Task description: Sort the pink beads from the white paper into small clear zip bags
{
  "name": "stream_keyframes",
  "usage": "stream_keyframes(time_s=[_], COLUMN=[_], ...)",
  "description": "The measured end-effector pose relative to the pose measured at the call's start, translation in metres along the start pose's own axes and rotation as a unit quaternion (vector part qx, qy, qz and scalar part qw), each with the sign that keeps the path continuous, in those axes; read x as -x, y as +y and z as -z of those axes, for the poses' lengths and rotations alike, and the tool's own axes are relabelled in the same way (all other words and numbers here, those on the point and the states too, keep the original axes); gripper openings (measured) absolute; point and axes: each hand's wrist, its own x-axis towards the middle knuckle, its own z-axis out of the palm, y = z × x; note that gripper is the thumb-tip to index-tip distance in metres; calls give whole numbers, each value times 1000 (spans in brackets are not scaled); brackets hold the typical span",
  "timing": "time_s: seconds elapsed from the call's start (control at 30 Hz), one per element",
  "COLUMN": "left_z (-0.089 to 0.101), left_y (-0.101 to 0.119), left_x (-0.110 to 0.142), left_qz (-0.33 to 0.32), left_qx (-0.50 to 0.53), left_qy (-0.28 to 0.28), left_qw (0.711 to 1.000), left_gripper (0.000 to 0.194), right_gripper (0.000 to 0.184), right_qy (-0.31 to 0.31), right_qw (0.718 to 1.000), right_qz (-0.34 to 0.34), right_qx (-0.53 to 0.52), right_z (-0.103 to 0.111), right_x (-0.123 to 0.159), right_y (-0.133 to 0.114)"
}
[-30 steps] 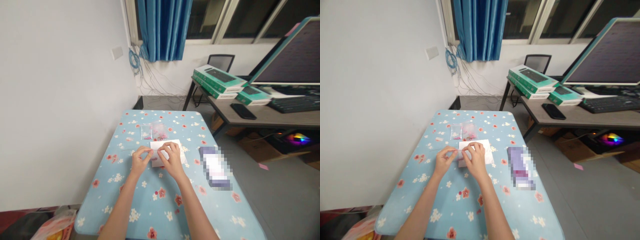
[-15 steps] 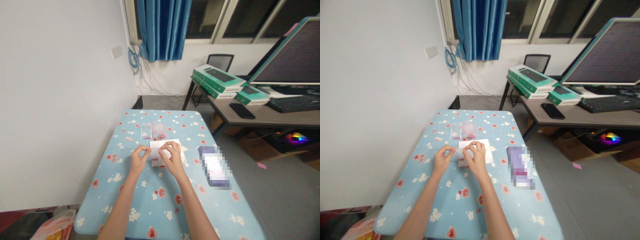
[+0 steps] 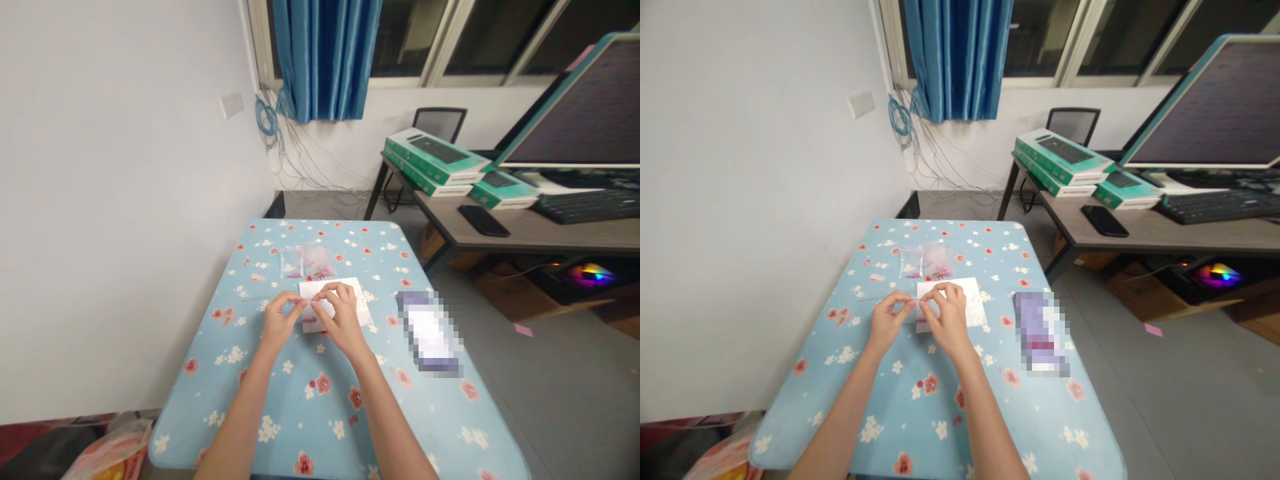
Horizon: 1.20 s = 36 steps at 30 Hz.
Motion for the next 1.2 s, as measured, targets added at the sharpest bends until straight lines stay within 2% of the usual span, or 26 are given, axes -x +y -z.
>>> stream_keyframes(time_s=[0.33,0.53,0.7,1.2], left_z=[6,7,6,6], left_y=[1,3,3,7], left_x=[-1,-1,-1,-1], left_qz=[3,-13,-16,-30], left_qx=[-10,-17,-18,-32], left_qy=[-6,-28,-24,-34], left_qw=[1000,999,999,998], left_gripper=[14,13,13,15], right_gripper=[8,10,10,14], right_qy=[6,3,5,4], right_qw=[1000,1000,999,999], right_qz=[0,20,25,4], right_qx=[1,22,29,35], right_z=[3,2,-1,1], right_x=[-1,0,1,3], right_y=[5,0,-2,0])
